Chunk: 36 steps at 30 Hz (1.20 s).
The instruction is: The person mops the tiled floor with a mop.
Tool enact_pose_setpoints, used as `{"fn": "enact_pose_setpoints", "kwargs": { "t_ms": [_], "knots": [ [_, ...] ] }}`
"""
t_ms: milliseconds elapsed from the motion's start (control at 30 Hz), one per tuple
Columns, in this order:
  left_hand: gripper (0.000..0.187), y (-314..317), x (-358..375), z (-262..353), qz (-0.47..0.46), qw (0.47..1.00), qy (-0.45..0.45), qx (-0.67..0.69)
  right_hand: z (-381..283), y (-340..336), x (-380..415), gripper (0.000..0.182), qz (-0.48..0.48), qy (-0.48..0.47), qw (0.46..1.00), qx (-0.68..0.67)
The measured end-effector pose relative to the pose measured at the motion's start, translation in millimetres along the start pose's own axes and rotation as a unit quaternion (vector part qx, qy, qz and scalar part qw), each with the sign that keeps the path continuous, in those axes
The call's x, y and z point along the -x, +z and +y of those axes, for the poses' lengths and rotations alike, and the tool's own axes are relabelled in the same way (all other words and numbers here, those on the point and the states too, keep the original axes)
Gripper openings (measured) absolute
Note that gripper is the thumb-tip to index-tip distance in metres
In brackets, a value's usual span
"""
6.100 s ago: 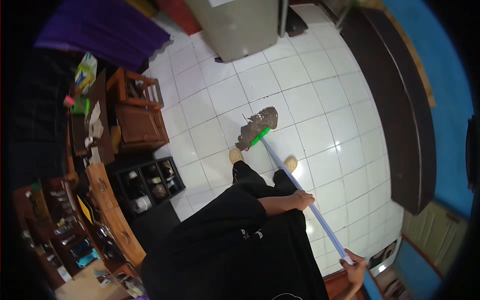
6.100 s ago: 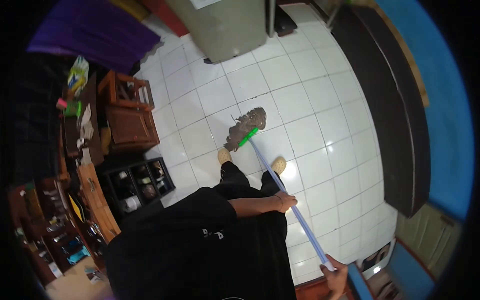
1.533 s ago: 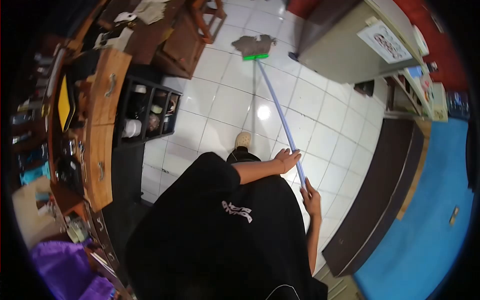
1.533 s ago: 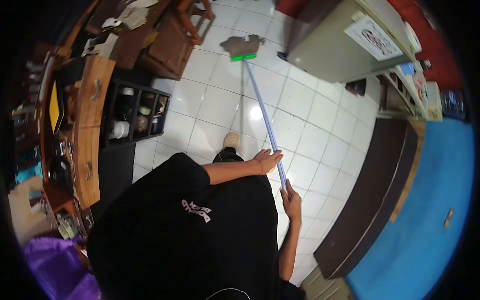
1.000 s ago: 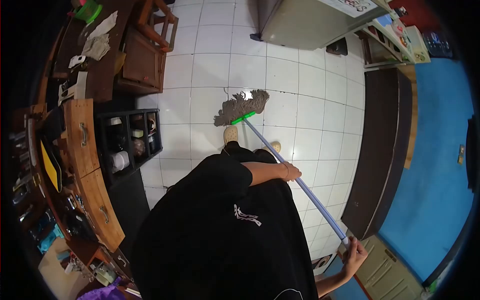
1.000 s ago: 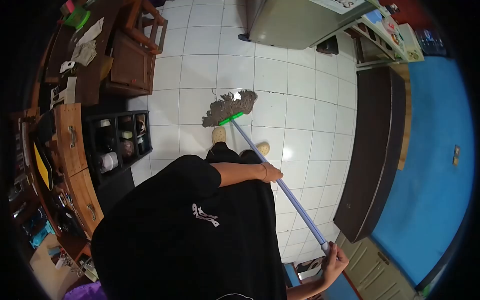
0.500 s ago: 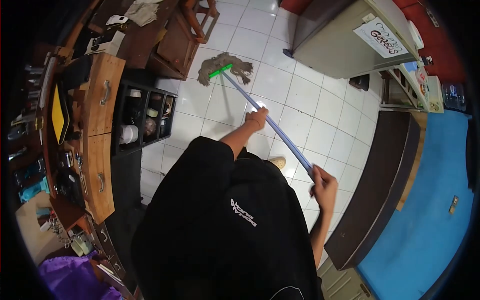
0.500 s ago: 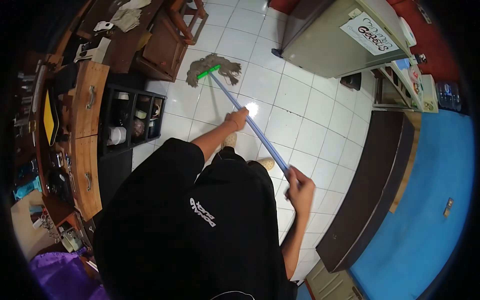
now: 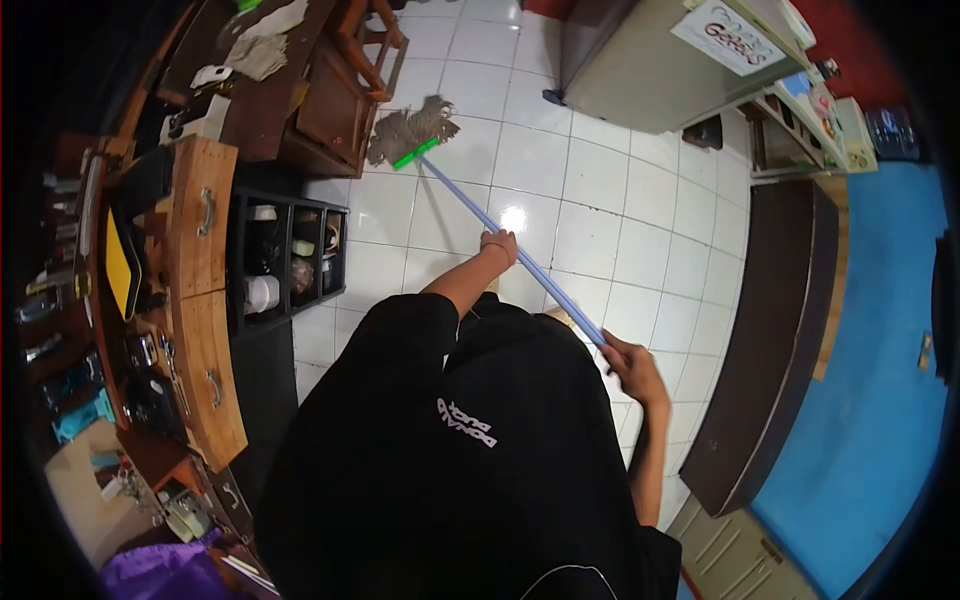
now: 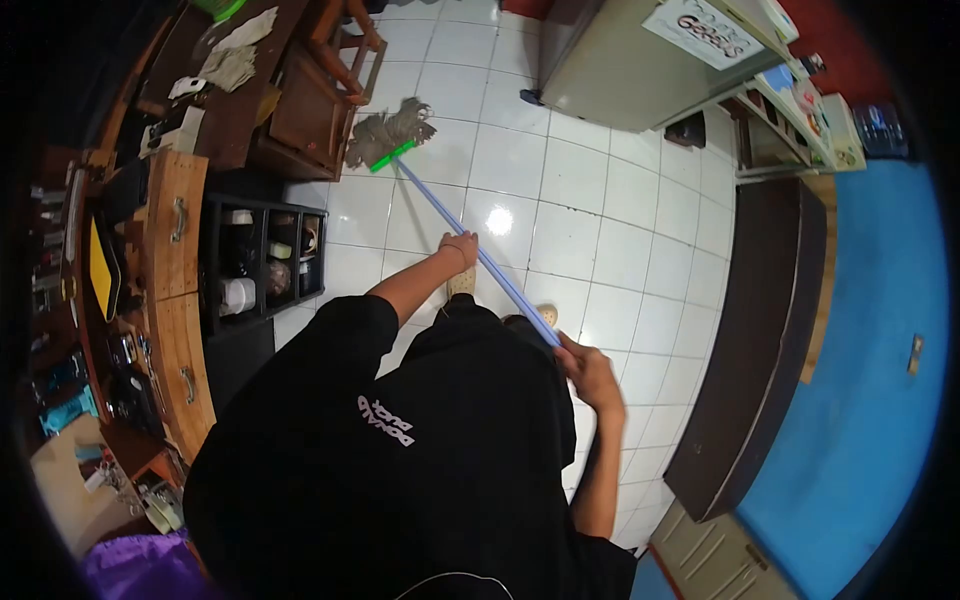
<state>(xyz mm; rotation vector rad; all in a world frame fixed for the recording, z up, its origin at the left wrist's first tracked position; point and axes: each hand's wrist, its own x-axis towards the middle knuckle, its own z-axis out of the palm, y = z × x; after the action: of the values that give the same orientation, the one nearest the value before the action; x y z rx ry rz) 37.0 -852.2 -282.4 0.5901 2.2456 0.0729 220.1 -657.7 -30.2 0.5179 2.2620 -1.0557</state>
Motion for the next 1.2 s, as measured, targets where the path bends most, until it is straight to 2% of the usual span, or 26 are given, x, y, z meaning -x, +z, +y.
{"fn": "enact_pose_setpoints", "kwargs": {
  "t_ms": [33, 67, 100, 133, 167, 233, 300, 367, 400, 467, 500, 567, 600, 633, 733, 800, 833, 867, 933, 1000, 1067, 1167, 1200],
  "knots": [
    [0.046, -9, 2, 12, -0.043, 0.998, 0.041, 0.001, 3, -16, 21, 0.035, -0.001, -0.001, 1.0, -0.001],
    [0.039, 21, -31, 14, -0.03, 0.989, 0.142, -0.024, 6, -33, 42, 0.036, -0.005, 0.027, 1.0, -0.012],
    [0.038, 15, -23, 25, -0.038, 0.983, 0.178, -0.026, 20, -46, 61, 0.035, 0.006, 0.024, 0.999, -0.035],
    [0.038, 7, -10, 38, -0.044, 0.976, 0.212, -0.028, -5, -64, 86, 0.035, 0.012, 0.085, 0.995, -0.042],
    [0.041, 12, -7, 49, -0.049, 0.966, 0.252, -0.017, -2, -73, 107, 0.035, 0.049, 0.073, 0.995, -0.036],
    [0.04, 41, -10, 72, -0.064, 0.945, 0.32, 0.006, -22, -87, 140, 0.035, 0.09, 0.121, 0.989, -0.008],
    [0.041, 46, 16, 92, -0.091, 0.925, 0.356, 0.096, -26, -86, 165, 0.033, 0.143, 0.129, 0.981, -0.027],
    [0.042, 99, 13, 100, 0.044, 0.875, 0.421, 0.237, -32, -91, 184, 0.031, 0.165, 0.173, 0.971, -0.025],
    [0.043, 85, 22, 105, -0.018, 0.881, 0.425, 0.207, -29, -91, 189, 0.03, 0.17, 0.162, 0.972, -0.032],
    [0.044, 52, 37, 114, -0.116, 0.912, 0.379, 0.101, -26, -93, 189, 0.031, 0.176, 0.11, 0.978, -0.038],
    [0.046, 60, 35, 115, -0.106, 0.915, 0.371, 0.114, -19, -95, 187, 0.029, 0.174, 0.14, 0.975, -0.02],
    [0.047, 76, 30, 105, -0.045, 0.905, 0.37, 0.208, -13, -102, 175, 0.027, 0.15, 0.159, 0.975, -0.028],
    [0.046, 68, 34, 99, -0.048, 0.911, 0.35, 0.213, -5, -102, 167, 0.027, 0.145, 0.155, 0.977, -0.014],
    [0.046, 69, 32, 89, -0.027, 0.913, 0.332, 0.234, 3, -101, 156, 0.027, 0.155, 0.107, 0.982, -0.009],
    [0.047, 86, 19, 48, 0.065, 0.925, 0.279, 0.25, -5, -95, 113, 0.026, 0.117, 0.073, 0.99, -0.019],
    [0.038, 93, 10, 15, 0.109, 0.934, 0.193, 0.281, -12, -86, 81, 0.027, 0.093, 0.033, 0.995, 0.005],
    [0.04, 89, 10, -4, 0.138, 0.933, 0.183, 0.279, -6, -70, 65, 0.029, 0.131, -0.015, 0.991, -0.009],
    [0.041, 83, 11, -24, 0.167, 0.93, 0.173, 0.276, -18, -61, 52, 0.028, 0.123, -0.003, 0.992, 0.01],
    [0.052, 83, 5, -65, 0.165, 0.966, 0.125, 0.155, -26, -28, 29, 0.027, 0.134, -0.011, 0.991, 0.009],
    [0.054, 82, 8, -90, 0.148, 0.986, 0.059, 0.052, -31, 10, 10, 0.024, 0.112, -0.002, 0.994, 0.019],
    [0.061, 60, 27, -85, 0.049, 0.996, -0.023, 0.073, -30, 38, -4, 0.02, 0.074, -0.032, 0.996, 0.041],
    [0.051, 81, 32, -71, 0.121, 0.99, 0.07, 0.024, 5, 47, -3, 0.021, 0.08, -0.034, 0.996, 0.005],
    [0.044, 77, 29, -53, 0.042, 0.998, 0.032, 0.033, 16, 45, 1, 0.033, 0.061, -0.022, 0.998, 0.027]
  ]
}}
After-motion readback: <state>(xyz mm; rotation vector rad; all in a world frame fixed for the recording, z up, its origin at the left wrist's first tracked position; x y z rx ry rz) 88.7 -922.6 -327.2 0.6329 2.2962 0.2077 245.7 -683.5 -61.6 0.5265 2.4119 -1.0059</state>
